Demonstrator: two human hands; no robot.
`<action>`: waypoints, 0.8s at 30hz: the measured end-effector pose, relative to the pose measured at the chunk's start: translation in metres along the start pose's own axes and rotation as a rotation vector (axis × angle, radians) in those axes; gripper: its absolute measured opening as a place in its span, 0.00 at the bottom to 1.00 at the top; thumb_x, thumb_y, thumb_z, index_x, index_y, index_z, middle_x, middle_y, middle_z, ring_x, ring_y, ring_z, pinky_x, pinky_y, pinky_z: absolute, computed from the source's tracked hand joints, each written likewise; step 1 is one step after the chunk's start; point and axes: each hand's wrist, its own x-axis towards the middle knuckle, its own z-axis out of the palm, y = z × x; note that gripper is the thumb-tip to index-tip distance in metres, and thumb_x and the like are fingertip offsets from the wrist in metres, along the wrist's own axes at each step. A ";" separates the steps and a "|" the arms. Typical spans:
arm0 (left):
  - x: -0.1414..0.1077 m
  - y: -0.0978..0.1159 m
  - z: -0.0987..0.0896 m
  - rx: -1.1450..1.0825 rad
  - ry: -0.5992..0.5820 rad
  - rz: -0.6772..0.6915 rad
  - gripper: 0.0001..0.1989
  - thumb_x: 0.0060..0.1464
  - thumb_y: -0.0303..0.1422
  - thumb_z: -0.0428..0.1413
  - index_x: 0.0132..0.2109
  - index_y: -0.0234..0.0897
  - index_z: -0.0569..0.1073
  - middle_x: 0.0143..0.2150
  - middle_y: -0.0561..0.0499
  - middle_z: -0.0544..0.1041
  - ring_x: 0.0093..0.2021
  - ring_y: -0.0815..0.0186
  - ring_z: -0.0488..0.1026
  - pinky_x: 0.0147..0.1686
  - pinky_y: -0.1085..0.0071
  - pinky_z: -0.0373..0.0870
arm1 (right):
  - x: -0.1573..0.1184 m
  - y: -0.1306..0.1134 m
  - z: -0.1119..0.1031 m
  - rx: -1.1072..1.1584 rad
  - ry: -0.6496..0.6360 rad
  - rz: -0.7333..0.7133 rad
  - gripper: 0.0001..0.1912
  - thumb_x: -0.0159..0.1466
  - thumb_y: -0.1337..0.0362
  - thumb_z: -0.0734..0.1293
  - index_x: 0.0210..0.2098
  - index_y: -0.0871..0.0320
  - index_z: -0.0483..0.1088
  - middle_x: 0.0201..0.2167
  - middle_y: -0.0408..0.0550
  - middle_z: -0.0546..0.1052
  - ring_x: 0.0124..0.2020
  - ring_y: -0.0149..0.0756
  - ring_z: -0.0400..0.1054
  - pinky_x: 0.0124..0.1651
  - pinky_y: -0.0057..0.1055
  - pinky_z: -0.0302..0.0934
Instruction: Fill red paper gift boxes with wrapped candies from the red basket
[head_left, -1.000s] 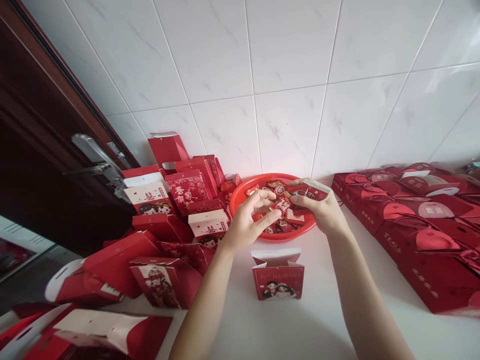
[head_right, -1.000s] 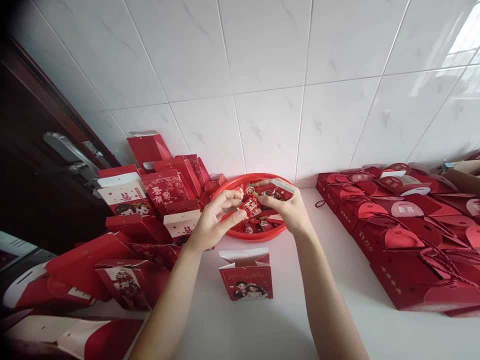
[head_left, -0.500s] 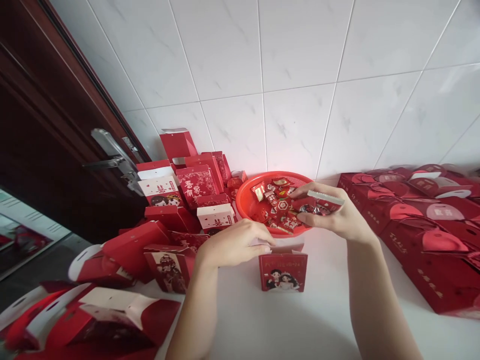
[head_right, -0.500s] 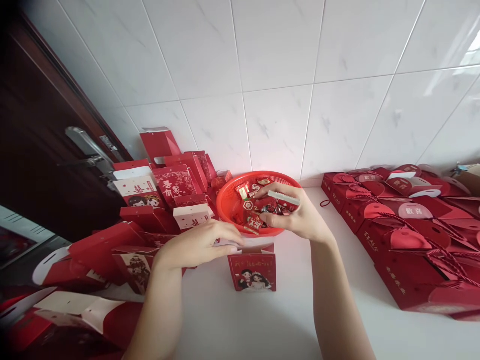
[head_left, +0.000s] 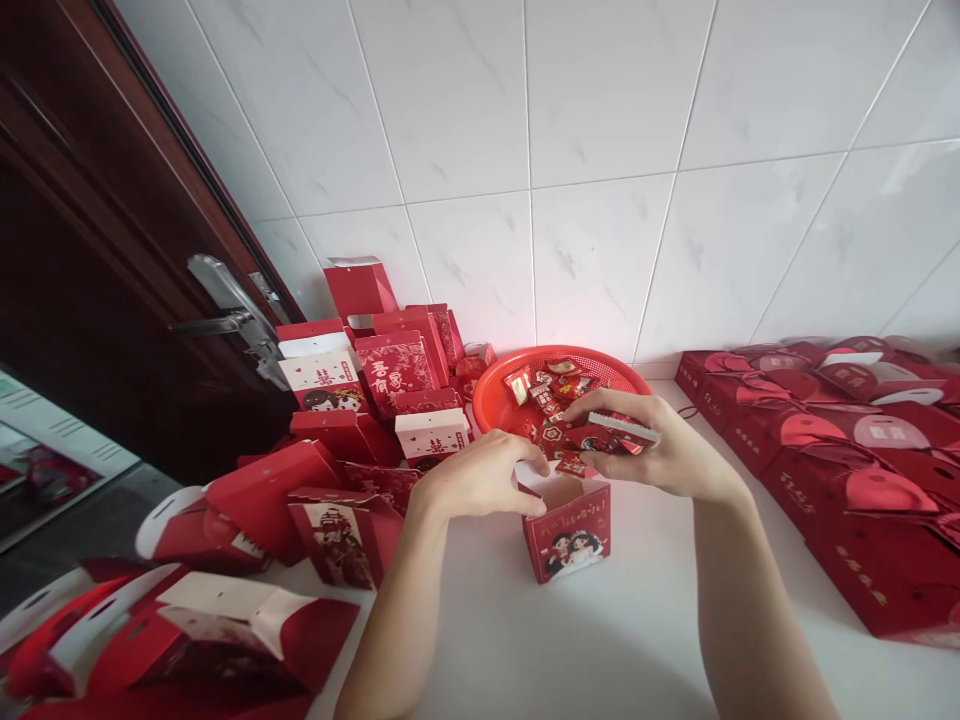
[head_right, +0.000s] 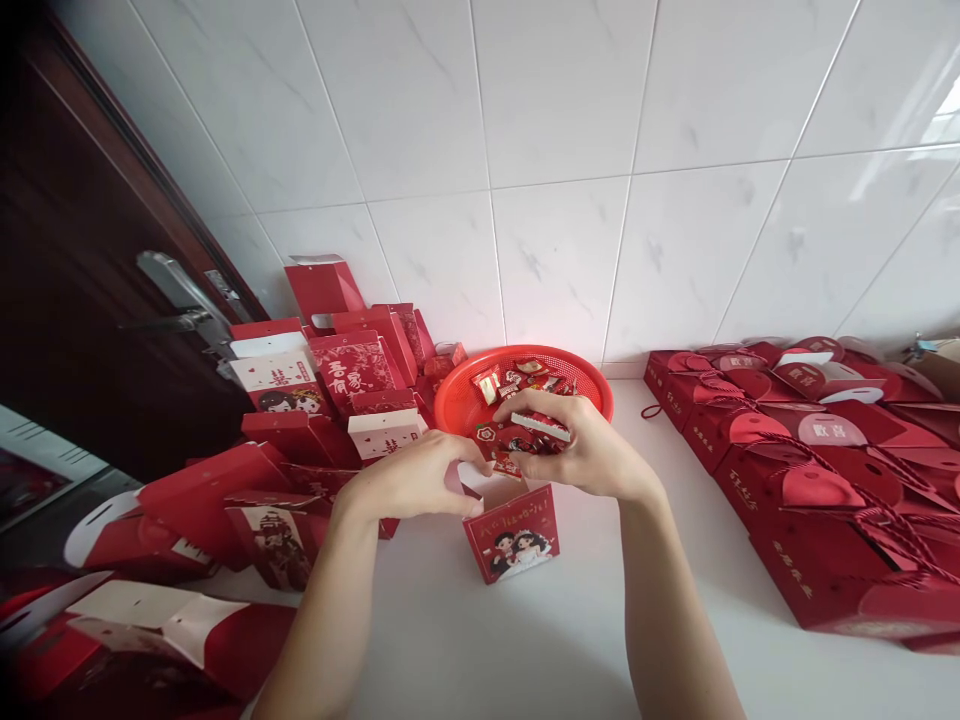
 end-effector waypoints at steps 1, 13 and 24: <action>0.000 0.000 0.000 0.003 0.006 -0.013 0.17 0.42 0.36 0.70 0.43 0.42 0.83 0.43 0.49 0.84 0.41 0.54 0.80 0.35 0.69 0.69 | 0.000 0.001 0.000 -0.008 -0.011 -0.001 0.17 0.57 0.67 0.73 0.46 0.50 0.78 0.43 0.46 0.81 0.41 0.44 0.77 0.45 0.38 0.73; -0.003 0.006 -0.005 0.090 -0.088 -0.115 0.25 0.42 0.41 0.69 0.50 0.43 0.80 0.49 0.49 0.80 0.53 0.50 0.74 0.46 0.66 0.70 | 0.003 0.006 0.001 -0.140 -0.057 -0.096 0.16 0.61 0.66 0.71 0.49 0.51 0.76 0.46 0.47 0.80 0.46 0.43 0.76 0.46 0.37 0.73; -0.004 0.008 -0.004 0.090 -0.129 0.002 0.23 0.46 0.36 0.68 0.52 0.43 0.79 0.54 0.50 0.80 0.57 0.53 0.73 0.52 0.66 0.68 | -0.005 0.004 -0.011 -0.119 0.007 -0.113 0.16 0.61 0.63 0.73 0.49 0.52 0.75 0.49 0.49 0.79 0.48 0.44 0.76 0.49 0.37 0.74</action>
